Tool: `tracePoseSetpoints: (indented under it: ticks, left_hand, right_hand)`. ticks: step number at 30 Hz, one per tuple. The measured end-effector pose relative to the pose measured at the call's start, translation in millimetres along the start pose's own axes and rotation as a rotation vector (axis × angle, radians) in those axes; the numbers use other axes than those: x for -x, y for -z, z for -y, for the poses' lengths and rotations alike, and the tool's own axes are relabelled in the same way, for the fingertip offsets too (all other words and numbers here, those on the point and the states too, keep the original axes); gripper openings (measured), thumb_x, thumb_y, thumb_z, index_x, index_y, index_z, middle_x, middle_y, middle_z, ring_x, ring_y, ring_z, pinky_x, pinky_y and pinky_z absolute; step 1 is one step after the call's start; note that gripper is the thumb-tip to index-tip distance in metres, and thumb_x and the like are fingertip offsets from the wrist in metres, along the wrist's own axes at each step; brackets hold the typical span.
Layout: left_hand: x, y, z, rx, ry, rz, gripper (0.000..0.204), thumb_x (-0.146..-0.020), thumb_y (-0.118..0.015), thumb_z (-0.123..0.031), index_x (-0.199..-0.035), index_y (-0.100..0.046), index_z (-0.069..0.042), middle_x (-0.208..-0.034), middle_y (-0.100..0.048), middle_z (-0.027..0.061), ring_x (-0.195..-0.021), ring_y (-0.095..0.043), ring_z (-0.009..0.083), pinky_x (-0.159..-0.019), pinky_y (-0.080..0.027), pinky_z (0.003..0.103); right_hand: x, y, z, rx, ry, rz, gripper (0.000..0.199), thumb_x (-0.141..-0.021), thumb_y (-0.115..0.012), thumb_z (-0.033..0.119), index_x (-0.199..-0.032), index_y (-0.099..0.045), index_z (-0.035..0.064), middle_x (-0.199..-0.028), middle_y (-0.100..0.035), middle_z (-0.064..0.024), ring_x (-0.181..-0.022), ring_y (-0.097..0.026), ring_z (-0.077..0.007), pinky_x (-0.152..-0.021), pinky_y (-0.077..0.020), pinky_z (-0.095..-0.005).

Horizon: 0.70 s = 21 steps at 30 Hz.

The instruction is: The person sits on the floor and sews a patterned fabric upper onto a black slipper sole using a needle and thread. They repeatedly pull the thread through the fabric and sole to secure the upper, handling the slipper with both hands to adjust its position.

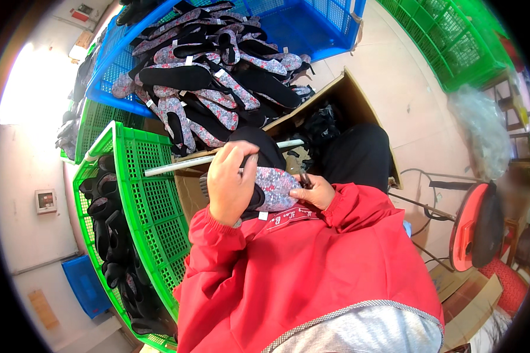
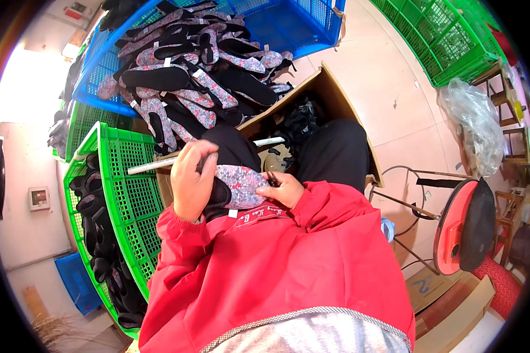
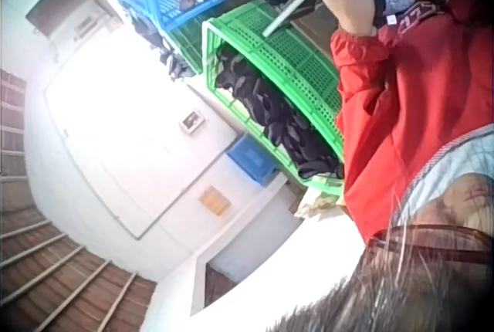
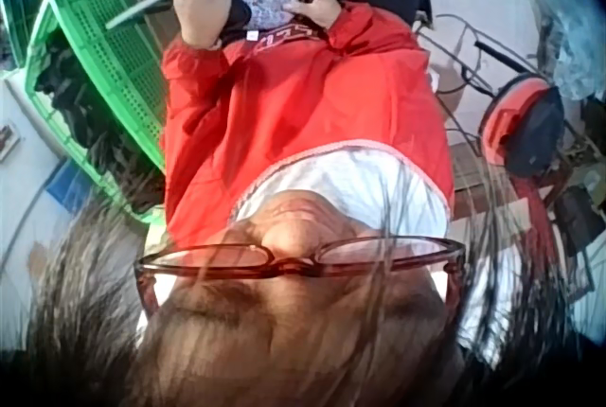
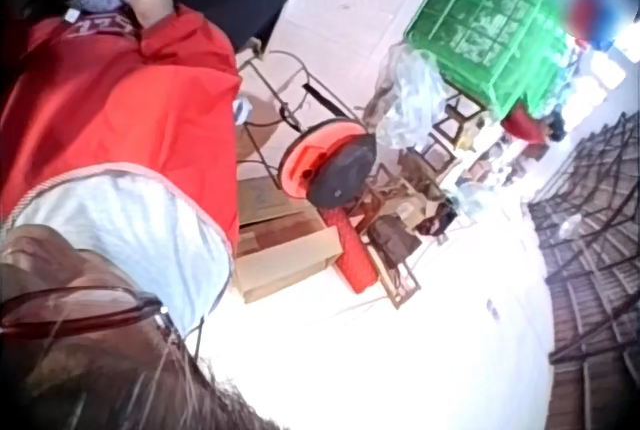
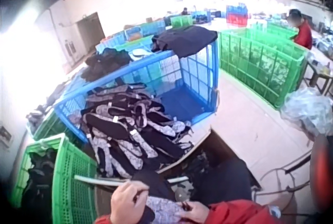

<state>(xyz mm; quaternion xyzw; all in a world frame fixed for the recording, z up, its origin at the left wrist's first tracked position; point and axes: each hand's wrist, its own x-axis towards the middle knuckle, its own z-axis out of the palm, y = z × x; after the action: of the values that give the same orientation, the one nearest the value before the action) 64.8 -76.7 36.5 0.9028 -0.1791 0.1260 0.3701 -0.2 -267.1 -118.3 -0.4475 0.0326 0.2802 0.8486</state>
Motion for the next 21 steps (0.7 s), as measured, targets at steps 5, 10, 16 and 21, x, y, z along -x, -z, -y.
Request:
tracePoseSetpoints:
  ticks: [5, 10, 16, 21]
  left_hand:
    - [31.8, 25.5, 0.6, -0.097, -0.154, 0.221, 0.018, -0.072, -0.072, -0.007, -0.089, -0.065, -0.003, -0.09, -0.065, 0.011, -0.089, -0.063, 0.0308, -0.082, -0.049, 0.039]
    - [43.8, 15.8, -6.8, -0.384, -0.208, 0.39, 0.043, -0.072, -0.072, -0.012, -0.113, -0.064, -0.006, -0.112, -0.062, 0.0106, -0.112, -0.056, 0.031, -0.098, -0.043, 0.045]
    - [39.9, 20.1, -2.3, -0.384, -0.021, 0.372, 0.044, -0.074, -0.07, -0.013, -0.118, -0.064, -0.008, -0.092, -0.067, 0.0117, -0.082, -0.065, 0.0313, -0.074, -0.05, 0.038]
    - [43.6, 25.9, 13.3, -0.217, 0.191, 0.384, 0.037, -0.08, -0.07, -0.025, -0.11, -0.063, -0.004, -0.08, -0.066, 0.0173, -0.075, -0.063, 0.0371, -0.066, -0.048, 0.044]
  right_hand:
    - [-7.3, 8.1, 5.6, -0.101, -0.066, -0.154, 0.04, -0.092, -0.065, 0.022, -0.126, -0.057, 0.0035, -0.074, -0.057, 0.0022, -0.049, -0.041, -0.0048, -0.044, -0.0291, -0.0198]
    - [-12.3, 23.1, 3.9, -0.366, -0.151, -0.07, 0.038, -0.094, -0.059, 0.023, -0.126, -0.055, 0.0036, -0.07, -0.055, -0.0025, -0.045, -0.036, -0.0062, -0.039, -0.0252, -0.021]
    - [-12.9, 44.1, -16.2, -0.367, -0.204, 0.026, 0.035, -0.097, -0.051, 0.031, -0.113, -0.057, 0.0003, -0.072, -0.057, -0.0088, -0.041, -0.032, -0.0074, -0.036, -0.0253, -0.0236]
    - [-7.6, 15.4, 12.9, -0.299, -0.178, -0.214, 0.03, -0.095, -0.053, 0.028, -0.108, -0.055, 0.0013, -0.077, -0.06, -0.0115, -0.042, -0.034, -0.0082, -0.036, -0.0267, -0.0226]
